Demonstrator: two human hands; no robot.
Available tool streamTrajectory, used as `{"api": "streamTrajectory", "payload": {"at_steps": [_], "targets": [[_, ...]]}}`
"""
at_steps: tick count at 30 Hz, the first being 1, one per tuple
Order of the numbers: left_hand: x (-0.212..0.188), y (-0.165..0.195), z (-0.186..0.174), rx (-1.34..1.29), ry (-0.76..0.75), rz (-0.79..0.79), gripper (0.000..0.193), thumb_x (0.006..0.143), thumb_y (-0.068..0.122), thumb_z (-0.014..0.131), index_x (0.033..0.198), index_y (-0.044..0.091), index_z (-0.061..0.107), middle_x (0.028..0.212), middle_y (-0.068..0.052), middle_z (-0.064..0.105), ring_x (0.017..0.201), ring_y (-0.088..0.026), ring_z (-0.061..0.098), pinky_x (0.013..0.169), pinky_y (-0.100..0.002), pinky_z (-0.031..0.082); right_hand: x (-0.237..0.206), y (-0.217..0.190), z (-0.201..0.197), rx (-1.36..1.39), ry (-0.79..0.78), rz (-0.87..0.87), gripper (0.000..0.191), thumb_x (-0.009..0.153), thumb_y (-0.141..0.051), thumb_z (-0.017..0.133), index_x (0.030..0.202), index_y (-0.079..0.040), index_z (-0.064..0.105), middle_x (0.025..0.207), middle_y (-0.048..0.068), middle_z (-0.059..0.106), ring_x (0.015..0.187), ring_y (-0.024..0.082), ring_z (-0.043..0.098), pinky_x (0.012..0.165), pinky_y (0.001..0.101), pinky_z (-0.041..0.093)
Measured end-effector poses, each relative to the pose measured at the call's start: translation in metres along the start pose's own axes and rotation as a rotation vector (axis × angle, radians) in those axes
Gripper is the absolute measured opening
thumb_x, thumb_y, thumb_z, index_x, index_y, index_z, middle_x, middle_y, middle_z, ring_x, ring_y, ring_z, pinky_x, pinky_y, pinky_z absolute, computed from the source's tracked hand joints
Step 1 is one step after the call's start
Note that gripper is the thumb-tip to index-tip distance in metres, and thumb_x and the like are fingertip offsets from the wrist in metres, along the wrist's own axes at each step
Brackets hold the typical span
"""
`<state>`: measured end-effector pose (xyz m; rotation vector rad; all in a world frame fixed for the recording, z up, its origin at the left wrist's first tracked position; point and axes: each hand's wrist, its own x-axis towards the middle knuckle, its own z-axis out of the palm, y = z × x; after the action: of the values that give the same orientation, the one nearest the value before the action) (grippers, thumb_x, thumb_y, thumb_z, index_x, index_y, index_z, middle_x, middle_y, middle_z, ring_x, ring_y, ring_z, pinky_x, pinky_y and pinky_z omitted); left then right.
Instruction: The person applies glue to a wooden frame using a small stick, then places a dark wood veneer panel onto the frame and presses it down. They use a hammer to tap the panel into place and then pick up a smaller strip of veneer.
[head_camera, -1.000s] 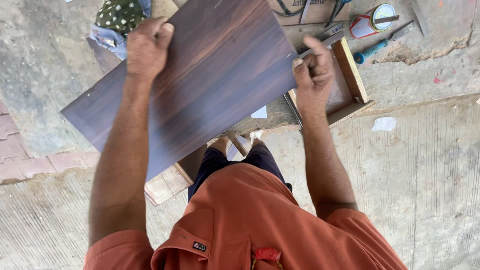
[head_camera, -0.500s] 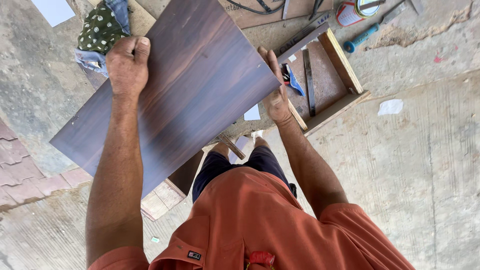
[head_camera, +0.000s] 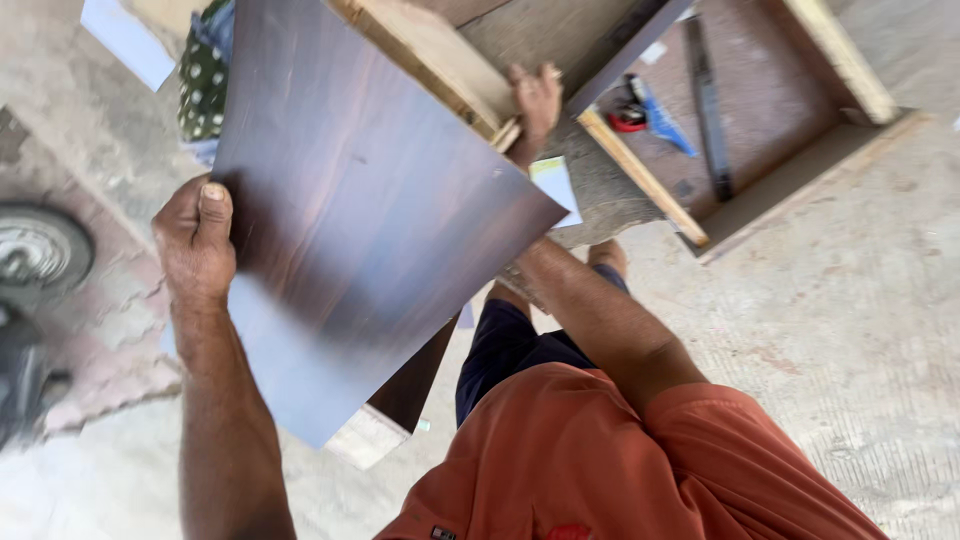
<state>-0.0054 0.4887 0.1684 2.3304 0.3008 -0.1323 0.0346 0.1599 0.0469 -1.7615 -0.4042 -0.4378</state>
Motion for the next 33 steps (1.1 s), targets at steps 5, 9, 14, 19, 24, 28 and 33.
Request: {"api": "streamTrajectory", "payload": {"at_steps": [5, 9, 14, 19, 24, 28, 33], "targets": [[-0.005, 0.003, -0.005, 0.023, -0.024, 0.089, 0.067, 0.117, 0.062, 0.051, 0.123, -0.001, 0.071, 0.077, 0.002, 0.053, 0.069, -0.007, 0.047, 0.065, -0.028, 0.040, 0.003, 0.005, 0.009, 0.003, 0.016, -0.031, 0.063, 0.105, -0.059, 0.049, 0.150, -0.015, 0.045, 0.151, 0.009, 0.053, 0.147, 0.023, 0.045, 0.130, 0.0464, 0.028], [-0.005, 0.006, -0.011, 0.031, -0.033, 0.100, 0.071, 0.112, 0.068, 0.048, 0.124, 0.002, 0.071, 0.076, 0.002, 0.052, 0.067, -0.007, 0.048, 0.057, -0.028, 0.040, 0.007, 0.006, 0.020, -0.007, 0.031, -0.060, 0.060, 0.104, -0.059, 0.049, 0.145, -0.016, 0.046, 0.147, 0.009, 0.053, 0.146, 0.022, 0.046, 0.130, 0.0481, 0.028], [0.005, 0.000, -0.023, 0.092, -0.093, 0.077, 0.082, 0.102, 0.078, 0.045, 0.129, 0.003, 0.064, 0.091, -0.002, 0.054, 0.078, -0.011, 0.053, 0.064, -0.031, 0.045, 0.012, 0.010, 0.020, -0.020, 0.093, -0.043, 0.056, 0.102, -0.059, 0.050, 0.139, -0.018, 0.048, 0.144, 0.008, 0.053, 0.144, 0.021, 0.046, 0.129, 0.0502, 0.028], [0.054, -0.010, -0.040, -0.253, -0.474, -0.249, 0.112, 0.083, 0.092, 0.043, 0.151, 0.003, 0.050, 0.129, -0.013, 0.054, 0.107, -0.020, 0.054, 0.084, -0.037, 0.046, 0.018, 0.026, 0.025, -0.057, 0.259, 0.017, 0.052, 0.100, -0.060, 0.050, 0.133, -0.020, 0.049, 0.140, 0.006, 0.053, 0.143, 0.019, 0.047, 0.129, 0.0523, 0.028], [0.111, -0.007, -0.012, -0.665, -0.673, -0.577, 0.139, 0.065, 0.100, 0.039, 0.166, 0.005, 0.039, 0.153, -0.020, 0.051, 0.127, -0.028, 0.053, 0.097, -0.044, 0.045, 0.009, 0.038, 0.027, -0.071, 0.294, 0.080, 0.047, 0.103, -0.061, 0.038, 0.127, -0.022, 0.051, 0.134, 0.009, 0.056, 0.141, 0.022, 0.047, 0.128, 0.0568, 0.026], [0.124, 0.003, 0.000, -0.175, -0.467, -0.729, 0.133, 0.059, 0.099, 0.032, 0.153, 0.006, 0.045, 0.150, -0.015, 0.057, 0.139, -0.026, 0.053, 0.113, -0.041, 0.043, 0.009, 0.042, 0.032, -0.056, 0.289, 0.059, 0.046, 0.104, -0.059, 0.041, 0.130, -0.022, 0.047, 0.136, 0.010, 0.053, 0.142, 0.022, 0.046, 0.129, 0.0567, 0.026], [0.126, 0.003, 0.001, -0.098, -0.509, -0.660, 0.122, 0.075, 0.094, 0.033, 0.149, -0.002, 0.048, 0.150, -0.017, 0.057, 0.138, -0.024, 0.053, 0.113, -0.036, 0.042, 0.013, 0.033, 0.039, -0.035, 0.264, 0.065, 0.047, 0.104, -0.057, 0.045, 0.134, -0.021, 0.042, 0.140, 0.010, 0.050, 0.144, 0.023, 0.044, 0.129, 0.0566, 0.026]]}}
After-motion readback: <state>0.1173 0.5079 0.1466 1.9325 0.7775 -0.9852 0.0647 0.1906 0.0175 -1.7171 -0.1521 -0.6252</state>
